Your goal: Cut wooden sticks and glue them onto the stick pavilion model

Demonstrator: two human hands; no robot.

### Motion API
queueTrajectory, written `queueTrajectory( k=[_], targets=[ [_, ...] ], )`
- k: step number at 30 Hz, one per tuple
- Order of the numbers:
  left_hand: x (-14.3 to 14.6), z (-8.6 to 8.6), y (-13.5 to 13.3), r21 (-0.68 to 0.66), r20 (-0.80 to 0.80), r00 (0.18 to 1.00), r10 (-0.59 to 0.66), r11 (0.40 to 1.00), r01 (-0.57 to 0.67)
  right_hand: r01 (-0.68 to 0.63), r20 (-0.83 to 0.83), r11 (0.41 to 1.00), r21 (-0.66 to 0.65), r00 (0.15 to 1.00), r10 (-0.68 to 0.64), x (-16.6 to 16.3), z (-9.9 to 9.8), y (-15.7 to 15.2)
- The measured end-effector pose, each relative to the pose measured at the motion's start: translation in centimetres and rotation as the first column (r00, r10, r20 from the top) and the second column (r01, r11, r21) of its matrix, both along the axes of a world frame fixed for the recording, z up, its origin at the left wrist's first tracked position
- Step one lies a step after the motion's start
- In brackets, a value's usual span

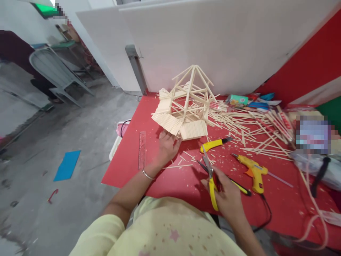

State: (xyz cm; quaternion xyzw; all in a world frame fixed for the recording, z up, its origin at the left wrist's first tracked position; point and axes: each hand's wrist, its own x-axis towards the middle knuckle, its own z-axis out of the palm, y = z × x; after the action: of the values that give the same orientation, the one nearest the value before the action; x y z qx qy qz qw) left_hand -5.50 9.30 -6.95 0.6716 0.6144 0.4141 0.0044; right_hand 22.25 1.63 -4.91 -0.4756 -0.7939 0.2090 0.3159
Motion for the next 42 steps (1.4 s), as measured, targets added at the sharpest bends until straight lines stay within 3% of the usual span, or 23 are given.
queueTrajectory(
  k=[5,12,17,23,31,37,42],
  targets=[
    [0.4,0.0,1.5,-0.015,-0.080,0.996,0.032,0.999,-0.033,0.011,0.034,0.994,0.107,0.999,-0.015,-0.4,2.0,0.9],
    [0.3,0.3,3.2,0.040,0.090,0.996,-0.011,0.999,0.007,0.029,0.151,0.975,0.220,0.986,-0.064,-0.7,3.1,2.4],
    [-0.3,2.0,3.6,0.050,0.093,0.995,0.033,0.998,-0.037,0.025,0.246,0.946,0.323,0.963,-0.110,0.5,3.8,3.6],
    [-1.1,4.1,3.6,0.097,0.089,0.994,0.057,0.993,-0.065,0.012,0.293,0.914,0.406,0.945,-0.142,0.7,6.2,4.7],
    [-1.8,6.1,2.3,0.171,0.289,0.957,-0.024,0.985,-0.027,-0.008,0.335,0.872,0.490,0.925,-0.179,1.5,8.4,5.3],
    [-2.9,8.4,1.1,0.187,0.159,0.986,-0.054,0.982,0.024,-0.119,0.438,0.754,0.646,0.867,-0.238,2.2,13.8,8.0],
    [-4.3,9.1,0.7,0.247,0.054,0.988,-0.144,0.961,0.126,-0.243,0.492,0.631,0.737,0.833,-0.253,-0.3,19.6,10.6]
  ],
)
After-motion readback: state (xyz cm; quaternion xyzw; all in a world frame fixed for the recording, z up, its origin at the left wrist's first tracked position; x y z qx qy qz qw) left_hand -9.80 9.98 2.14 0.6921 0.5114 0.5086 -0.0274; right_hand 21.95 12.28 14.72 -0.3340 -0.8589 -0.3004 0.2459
